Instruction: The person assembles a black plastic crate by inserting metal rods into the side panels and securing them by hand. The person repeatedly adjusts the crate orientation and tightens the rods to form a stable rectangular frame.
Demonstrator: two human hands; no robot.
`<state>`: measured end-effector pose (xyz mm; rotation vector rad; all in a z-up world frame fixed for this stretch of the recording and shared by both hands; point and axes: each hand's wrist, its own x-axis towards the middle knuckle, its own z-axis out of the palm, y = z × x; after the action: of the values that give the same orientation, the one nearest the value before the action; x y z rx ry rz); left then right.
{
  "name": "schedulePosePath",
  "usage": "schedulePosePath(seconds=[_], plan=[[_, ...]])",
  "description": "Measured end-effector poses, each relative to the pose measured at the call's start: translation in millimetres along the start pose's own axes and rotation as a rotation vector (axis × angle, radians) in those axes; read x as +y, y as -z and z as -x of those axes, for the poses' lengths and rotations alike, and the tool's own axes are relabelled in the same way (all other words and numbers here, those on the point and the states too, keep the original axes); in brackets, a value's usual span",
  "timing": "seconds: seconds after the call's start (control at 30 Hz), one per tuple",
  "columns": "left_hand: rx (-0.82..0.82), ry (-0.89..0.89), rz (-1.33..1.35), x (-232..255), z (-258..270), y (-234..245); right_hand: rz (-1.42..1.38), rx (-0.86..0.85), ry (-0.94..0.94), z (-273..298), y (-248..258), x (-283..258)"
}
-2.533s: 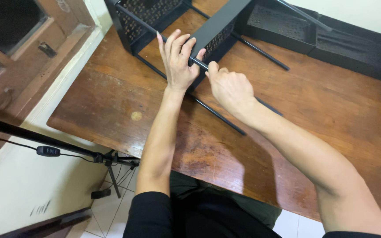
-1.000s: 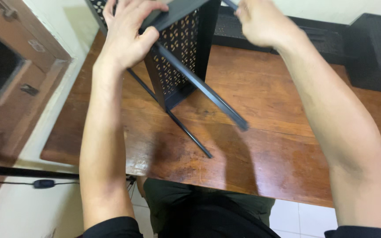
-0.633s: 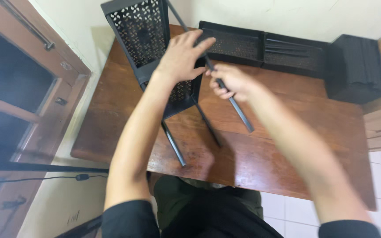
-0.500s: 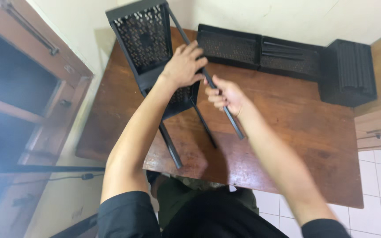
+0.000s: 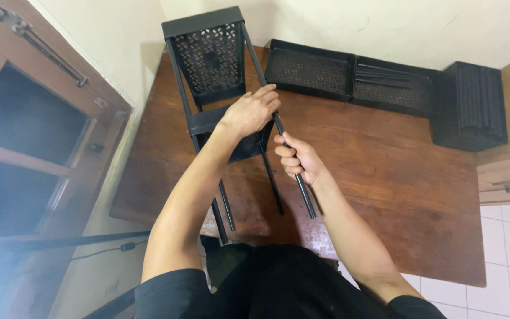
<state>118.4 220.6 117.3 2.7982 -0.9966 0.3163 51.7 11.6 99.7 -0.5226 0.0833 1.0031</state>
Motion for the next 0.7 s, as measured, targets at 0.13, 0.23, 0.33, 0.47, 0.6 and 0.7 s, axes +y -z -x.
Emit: schedulePosePath(seconds=[0.13, 0.23, 0.33, 0.47, 0.6, 0.7], plan=[[0.077, 0.001, -0.021, -3.8, -12.4, -3.6, 0.908, 0.544, 0.146, -4.3, -9.0, -11.2], [0.050, 0.000, -0.029, -7.6, -18.4, -6.6, 0.633, 0.407, 0.077, -2.5, -10.2, -21.8], [0.029, 0.016, 0.009, -8.7, -18.2, -7.2, 0.177, 0.161, 0.012, 0.0, -9.3, -22.0], [0.036, 0.022, -0.006, -7.1, -17.4, -8.8, 0.893, 0.535, 0.156, -0.8, -7.4, -13.3], [0.048, 0.029, -0.030, -5.7, -19.4, -5.5, 0.523, 0.384, 0.042, 1.5, -12.6, -19.9], [0.100, 0.003, 0.007, -6.7, -22.1, 3.4, 0.480, 0.288, -0.036, 8.3, -20.7, -38.0]])
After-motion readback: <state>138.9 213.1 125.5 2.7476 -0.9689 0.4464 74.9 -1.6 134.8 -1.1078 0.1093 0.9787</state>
